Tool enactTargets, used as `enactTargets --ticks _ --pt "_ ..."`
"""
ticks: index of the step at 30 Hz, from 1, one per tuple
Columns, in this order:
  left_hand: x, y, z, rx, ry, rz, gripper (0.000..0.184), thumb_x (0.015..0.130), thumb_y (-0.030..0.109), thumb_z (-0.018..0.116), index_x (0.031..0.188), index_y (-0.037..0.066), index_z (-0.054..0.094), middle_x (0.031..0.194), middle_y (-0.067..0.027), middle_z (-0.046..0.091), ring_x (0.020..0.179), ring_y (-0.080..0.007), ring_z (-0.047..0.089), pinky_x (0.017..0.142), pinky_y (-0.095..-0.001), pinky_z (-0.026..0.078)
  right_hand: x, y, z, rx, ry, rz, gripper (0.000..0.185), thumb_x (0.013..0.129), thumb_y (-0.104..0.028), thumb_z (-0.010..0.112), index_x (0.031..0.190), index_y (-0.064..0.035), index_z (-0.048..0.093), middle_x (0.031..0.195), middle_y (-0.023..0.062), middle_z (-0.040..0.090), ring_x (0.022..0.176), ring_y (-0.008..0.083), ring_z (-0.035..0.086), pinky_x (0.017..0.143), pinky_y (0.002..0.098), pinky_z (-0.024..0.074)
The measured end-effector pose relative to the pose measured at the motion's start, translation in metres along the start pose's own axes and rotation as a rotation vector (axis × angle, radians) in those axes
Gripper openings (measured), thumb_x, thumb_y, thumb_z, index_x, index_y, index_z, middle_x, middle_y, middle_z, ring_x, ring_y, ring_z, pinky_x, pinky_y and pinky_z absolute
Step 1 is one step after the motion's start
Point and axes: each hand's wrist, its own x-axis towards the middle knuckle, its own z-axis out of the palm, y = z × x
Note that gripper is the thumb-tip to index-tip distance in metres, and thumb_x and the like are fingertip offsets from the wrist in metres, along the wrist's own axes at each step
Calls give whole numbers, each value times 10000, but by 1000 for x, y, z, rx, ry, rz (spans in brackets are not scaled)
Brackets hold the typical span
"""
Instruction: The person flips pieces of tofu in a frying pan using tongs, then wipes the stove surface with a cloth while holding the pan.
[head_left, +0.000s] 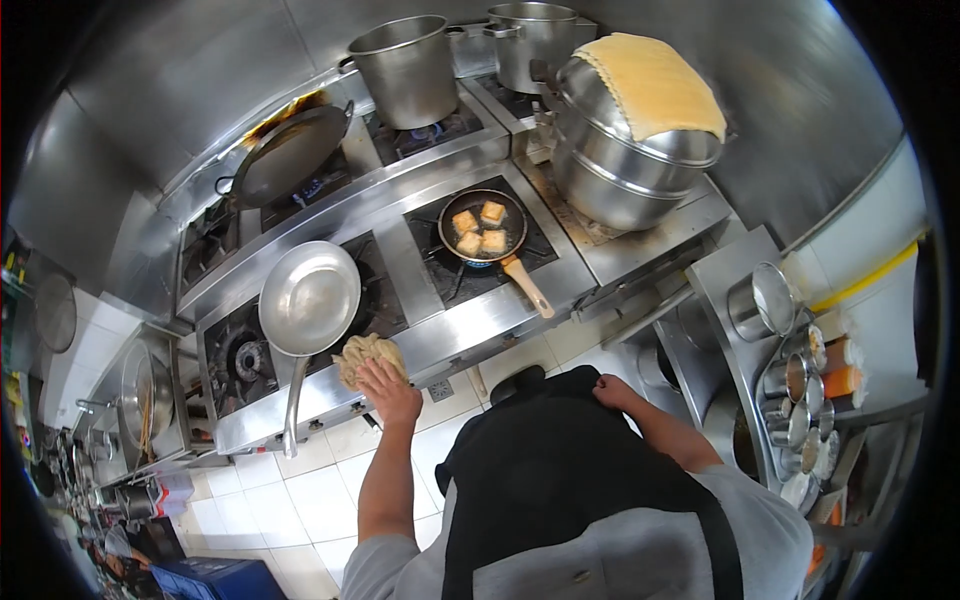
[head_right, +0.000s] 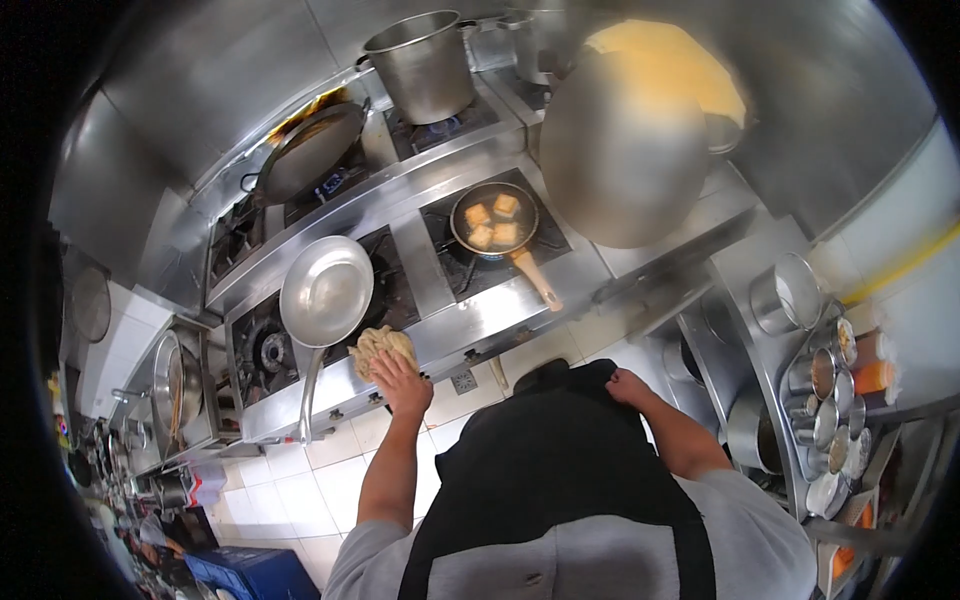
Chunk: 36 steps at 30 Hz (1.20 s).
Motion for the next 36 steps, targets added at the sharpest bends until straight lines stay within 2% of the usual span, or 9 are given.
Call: enactTargets --ticks 2,7,9,19,23,25,27,33,36 --pt "1 -1 4 4 14 15 753 764 250 475 1406 -29 198 1475 -263 100 1357 -465 28 1065 -583 40 -1 -2 0 -5 13 18 220 723 -245 573 779 -33 572 753 154 613 713 273 598 668 393 468" --pt "-1 -2 8 7 31 10 740 778 262 471 1406 -21 202 1472 -266 111 1358 -462 38 1062 -590 42 -7 -14 -5 -37 9 32 204 712 -228 565 777 -35 568 743 151 614 699 262 593 660 388 469" --pt "1 -3 11 4 47 5 745 776 265 478 1407 -20 202 1472 -263 115 1359 -461 40 1063 -588 43 -8 -17 -6 -30 -16 28 185 737 -210 575 771 -29 567 705 120 592 667 216 567 635 367 462" --pt "0 -5 10 -27 22 10 750 776 275 485 1412 -3 199 1476 -253 109 1359 -461 32 1067 -581 39 3 -16 4 -82 -28 -4 188 731 -217 578 763 -33 563 701 123 590 668 214 564 636 369 459" --pt "2 -6 19 -11 36 5 728 787 261 468 1413 1 200 1477 -251 106 1358 -463 25 1067 -584 36 13 -8 15 -74 -7 -48 193 731 -217 582 777 -31 567 720 129 599 684 217 570 643 369 462" --pt "2 -7 22 32 83 10 802 764 324 545 1409 -1 196 1477 -255 87 1358 -460 15 1070 -580 38 13 -8 14 -89 -5 -70 196 730 -218 584 781 -29 567 727 131 602 688 219 572 645 370 463" --pt "2 -8 22 27 72 7 795 768 320 540 1409 0 197 1477 -255 87 1358 -461 17 1069 -581 38 10 -14 15 -72 -31 -8 206 732 -223 584 798 -27 572 746 138 607 705 232 580 660 372 467" --pt "4 -10 29 7 101 16 778 764 290 524 1406 -8 201 1474 -261 95 1356 -465 22 1065 -591 36 -1 -26 10 -123 -31 -1 239 743 -251 589 829 -29 568 811 166 623 776 290 601 714 387 471" --pt "4 -11 30 -17 126 22 775 757 274 522 1402 -14 206 1470 -268 103 1355 -468 29 1063 -596 36 3 -22 11 -128 -37 -29 239 741 -252 589 829 -30 571 806 166 622 765 288 598 708 388 470"
